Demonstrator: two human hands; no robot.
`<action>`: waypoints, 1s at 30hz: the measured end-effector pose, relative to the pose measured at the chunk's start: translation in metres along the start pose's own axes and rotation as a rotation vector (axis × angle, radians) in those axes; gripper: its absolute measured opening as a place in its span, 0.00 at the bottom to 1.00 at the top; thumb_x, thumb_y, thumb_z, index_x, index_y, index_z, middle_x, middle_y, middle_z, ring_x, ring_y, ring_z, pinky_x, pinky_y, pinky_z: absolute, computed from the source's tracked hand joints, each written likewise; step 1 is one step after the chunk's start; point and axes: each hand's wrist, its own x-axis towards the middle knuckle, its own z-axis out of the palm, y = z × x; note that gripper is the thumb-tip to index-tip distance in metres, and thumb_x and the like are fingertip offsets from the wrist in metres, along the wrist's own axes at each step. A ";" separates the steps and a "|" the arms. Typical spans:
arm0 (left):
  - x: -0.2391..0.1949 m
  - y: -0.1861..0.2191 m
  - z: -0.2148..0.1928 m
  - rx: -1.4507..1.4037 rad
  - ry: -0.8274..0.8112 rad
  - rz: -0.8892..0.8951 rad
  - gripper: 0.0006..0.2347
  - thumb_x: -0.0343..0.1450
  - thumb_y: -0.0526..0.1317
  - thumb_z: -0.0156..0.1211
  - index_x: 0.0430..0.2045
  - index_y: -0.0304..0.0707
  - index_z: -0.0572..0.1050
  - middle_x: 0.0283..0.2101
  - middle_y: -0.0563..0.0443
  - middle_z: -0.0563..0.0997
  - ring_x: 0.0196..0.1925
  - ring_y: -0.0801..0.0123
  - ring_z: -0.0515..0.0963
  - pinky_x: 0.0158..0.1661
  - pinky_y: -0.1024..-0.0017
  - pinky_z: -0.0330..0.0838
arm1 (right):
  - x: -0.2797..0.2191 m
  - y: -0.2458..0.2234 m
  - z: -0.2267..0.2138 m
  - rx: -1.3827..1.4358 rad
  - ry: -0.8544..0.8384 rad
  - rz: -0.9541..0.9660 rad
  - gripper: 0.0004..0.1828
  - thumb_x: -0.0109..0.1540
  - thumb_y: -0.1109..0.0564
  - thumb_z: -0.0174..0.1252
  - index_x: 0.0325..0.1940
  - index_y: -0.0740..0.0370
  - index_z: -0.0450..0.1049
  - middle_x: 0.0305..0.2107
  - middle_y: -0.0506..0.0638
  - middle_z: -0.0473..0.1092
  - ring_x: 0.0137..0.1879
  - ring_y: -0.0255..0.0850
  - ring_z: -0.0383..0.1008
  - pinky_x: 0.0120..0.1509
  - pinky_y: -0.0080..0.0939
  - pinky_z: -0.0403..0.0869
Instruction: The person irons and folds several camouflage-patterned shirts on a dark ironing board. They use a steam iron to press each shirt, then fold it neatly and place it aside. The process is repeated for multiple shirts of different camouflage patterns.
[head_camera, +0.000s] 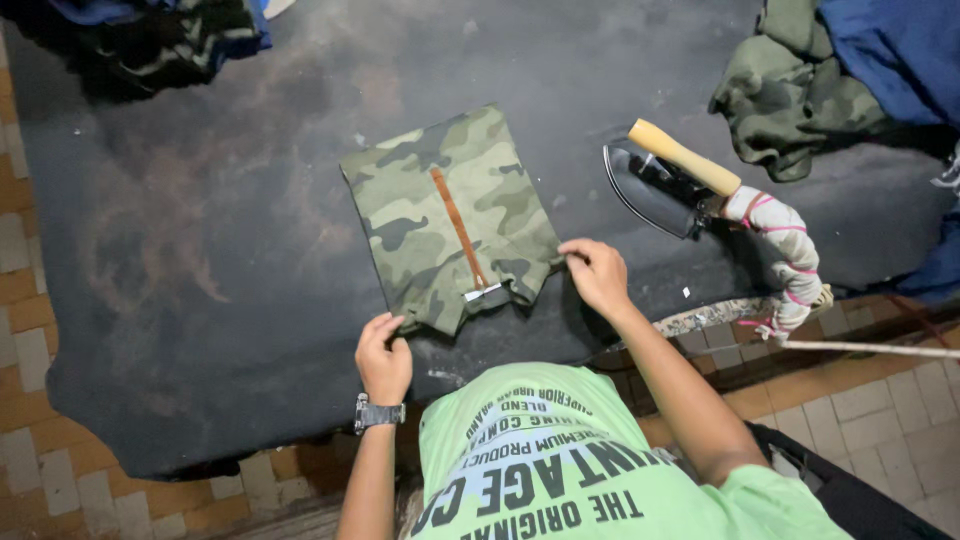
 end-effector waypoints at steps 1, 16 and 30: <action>-0.006 -0.001 0.000 0.019 -0.003 -0.081 0.10 0.65 0.31 0.60 0.38 0.34 0.82 0.46 0.41 0.82 0.44 0.53 0.82 0.47 0.64 0.75 | -0.004 -0.001 0.000 0.063 0.003 0.156 0.12 0.63 0.47 0.59 0.45 0.54 0.81 0.35 0.48 0.79 0.43 0.45 0.82 0.49 0.42 0.75; 0.015 -0.056 0.009 -0.373 -0.329 -0.588 0.19 0.63 0.36 0.74 0.43 0.31 0.72 0.29 0.54 0.78 0.30 0.77 0.77 0.33 0.78 0.74 | 0.019 -0.002 0.004 -0.266 -0.106 0.100 0.23 0.53 0.44 0.71 0.46 0.56 0.75 0.24 0.49 0.75 0.32 0.44 0.77 0.38 0.45 0.71; 0.260 -0.101 0.097 -0.323 -0.063 -0.784 0.20 0.72 0.53 0.65 0.29 0.29 0.81 0.24 0.52 0.76 0.24 0.68 0.71 0.26 0.67 0.67 | 0.251 -0.064 0.091 0.288 -0.134 0.356 0.27 0.62 0.35 0.61 0.34 0.63 0.81 0.28 0.48 0.76 0.39 0.41 0.75 0.45 0.43 0.72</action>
